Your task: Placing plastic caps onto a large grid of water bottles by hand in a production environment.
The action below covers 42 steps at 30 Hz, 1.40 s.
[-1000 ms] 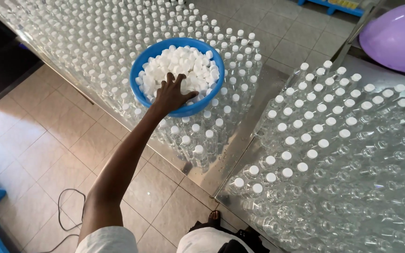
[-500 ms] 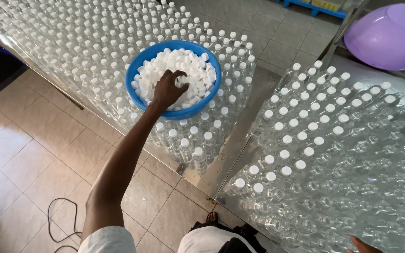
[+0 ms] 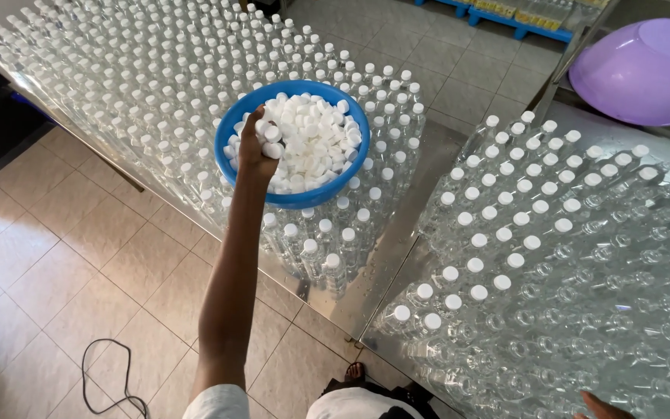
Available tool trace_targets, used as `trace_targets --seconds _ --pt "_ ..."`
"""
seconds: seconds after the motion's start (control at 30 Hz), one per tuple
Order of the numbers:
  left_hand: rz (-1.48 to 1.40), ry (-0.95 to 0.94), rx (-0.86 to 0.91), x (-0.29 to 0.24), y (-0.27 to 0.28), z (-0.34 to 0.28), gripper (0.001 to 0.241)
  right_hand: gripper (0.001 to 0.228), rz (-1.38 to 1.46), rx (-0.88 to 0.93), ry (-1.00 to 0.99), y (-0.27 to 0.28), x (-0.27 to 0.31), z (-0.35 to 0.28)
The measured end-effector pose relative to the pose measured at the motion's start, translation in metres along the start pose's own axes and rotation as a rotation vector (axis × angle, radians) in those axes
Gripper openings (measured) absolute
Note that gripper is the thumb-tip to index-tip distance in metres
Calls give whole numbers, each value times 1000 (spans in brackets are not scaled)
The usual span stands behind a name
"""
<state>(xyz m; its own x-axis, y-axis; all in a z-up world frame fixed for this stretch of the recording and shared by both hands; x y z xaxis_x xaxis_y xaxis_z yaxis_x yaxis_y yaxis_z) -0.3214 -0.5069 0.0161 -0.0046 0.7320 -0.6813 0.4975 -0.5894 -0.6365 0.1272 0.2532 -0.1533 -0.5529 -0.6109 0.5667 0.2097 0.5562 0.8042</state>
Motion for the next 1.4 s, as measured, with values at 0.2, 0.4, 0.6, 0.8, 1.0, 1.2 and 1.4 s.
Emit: trace_targets --seconds 0.2,0.4,0.6,0.8,1.0,1.2,1.4 --pt "-308 185 68 41 -23 -7 42 53 -101 47 -46 -8 236 -114" --pt "-376 237 118 87 -42 -52 45 48 3 162 403 -42 327 -129" --pt "-226 412 307 189 -53 -157 33 42 298 17 518 -40 422 -130" --pt "-75 697 311 265 -35 -243 54 46 298 -170 643 -61 456 -108" --pt "-15 745 291 283 -21 -268 44 38 116 -107 647 -87 432 -101" --pt "-51 809 217 277 -33 -282 52 35 255 -167 610 -85 421 -97" --pt "-29 833 236 258 -45 -290 57 36 421 -192 577 -61 416 -93"
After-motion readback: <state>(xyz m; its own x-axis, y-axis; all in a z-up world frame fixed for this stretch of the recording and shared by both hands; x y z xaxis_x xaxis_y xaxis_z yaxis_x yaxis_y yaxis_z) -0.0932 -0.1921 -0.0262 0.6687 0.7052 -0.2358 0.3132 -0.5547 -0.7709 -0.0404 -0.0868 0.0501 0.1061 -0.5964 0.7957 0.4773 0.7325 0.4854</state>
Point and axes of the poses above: each hand's wrist, its own z-axis towards the middle knuckle, its own y-axis out of the back of the hand, x = y × z, the point moved 6 cm from there along z, towards the middle knuckle, and after that the axes turned 10 degrees about -x, right-handed, at the moved point
